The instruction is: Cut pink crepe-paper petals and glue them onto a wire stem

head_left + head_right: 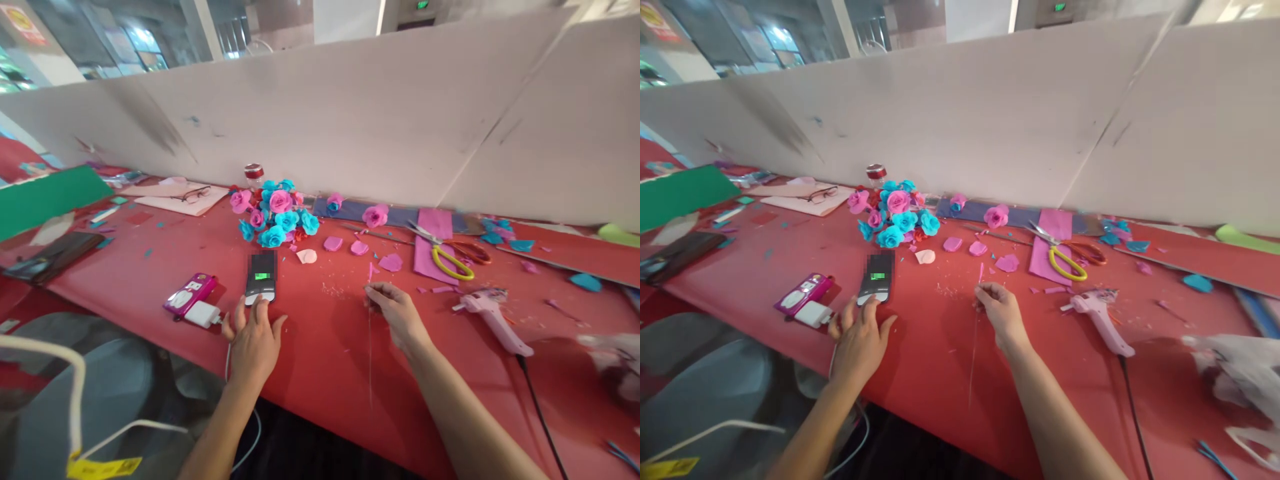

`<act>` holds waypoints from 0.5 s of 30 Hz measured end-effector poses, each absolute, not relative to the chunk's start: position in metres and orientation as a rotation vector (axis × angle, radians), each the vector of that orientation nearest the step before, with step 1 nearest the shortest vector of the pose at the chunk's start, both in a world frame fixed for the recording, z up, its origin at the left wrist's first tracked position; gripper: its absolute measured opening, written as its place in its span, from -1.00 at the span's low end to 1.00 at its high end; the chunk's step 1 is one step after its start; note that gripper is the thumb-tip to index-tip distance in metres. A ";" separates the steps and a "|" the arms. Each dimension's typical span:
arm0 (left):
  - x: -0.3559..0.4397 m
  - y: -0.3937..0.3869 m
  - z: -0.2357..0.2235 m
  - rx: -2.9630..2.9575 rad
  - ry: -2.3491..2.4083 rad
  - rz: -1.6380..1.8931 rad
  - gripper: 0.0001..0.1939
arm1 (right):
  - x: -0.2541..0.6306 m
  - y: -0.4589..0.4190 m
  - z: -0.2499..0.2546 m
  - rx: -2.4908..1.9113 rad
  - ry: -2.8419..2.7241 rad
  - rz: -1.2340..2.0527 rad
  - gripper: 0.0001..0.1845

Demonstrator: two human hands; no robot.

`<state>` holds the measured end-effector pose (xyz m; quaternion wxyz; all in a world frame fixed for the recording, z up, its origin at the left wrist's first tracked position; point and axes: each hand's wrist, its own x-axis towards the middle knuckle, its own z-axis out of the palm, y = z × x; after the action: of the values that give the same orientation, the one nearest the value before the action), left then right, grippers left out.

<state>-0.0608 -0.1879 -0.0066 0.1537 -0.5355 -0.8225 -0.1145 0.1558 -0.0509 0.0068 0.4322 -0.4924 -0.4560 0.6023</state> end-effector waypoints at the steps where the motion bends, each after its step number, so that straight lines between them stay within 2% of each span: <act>1: -0.061 -0.188 -0.007 -1.537 -2.352 -0.327 -0.54 | 0.157 -0.050 0.008 -1.232 -1.142 1.465 -0.71; 7: -0.063 -0.187 -0.009 -1.526 -2.325 -0.305 -0.49 | 0.159 -0.045 0.005 -1.283 -1.181 1.368 -0.77; 15: -0.064 -0.186 -0.010 -1.535 -2.337 -0.294 -0.46 | 0.156 -0.048 0.009 -1.266 -1.104 1.484 -0.72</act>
<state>-0.0635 -0.1862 -0.0097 0.1644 -0.5385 -0.8200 -0.1030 0.1559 -0.0480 0.0092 0.4353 -0.5085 -0.4434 0.5961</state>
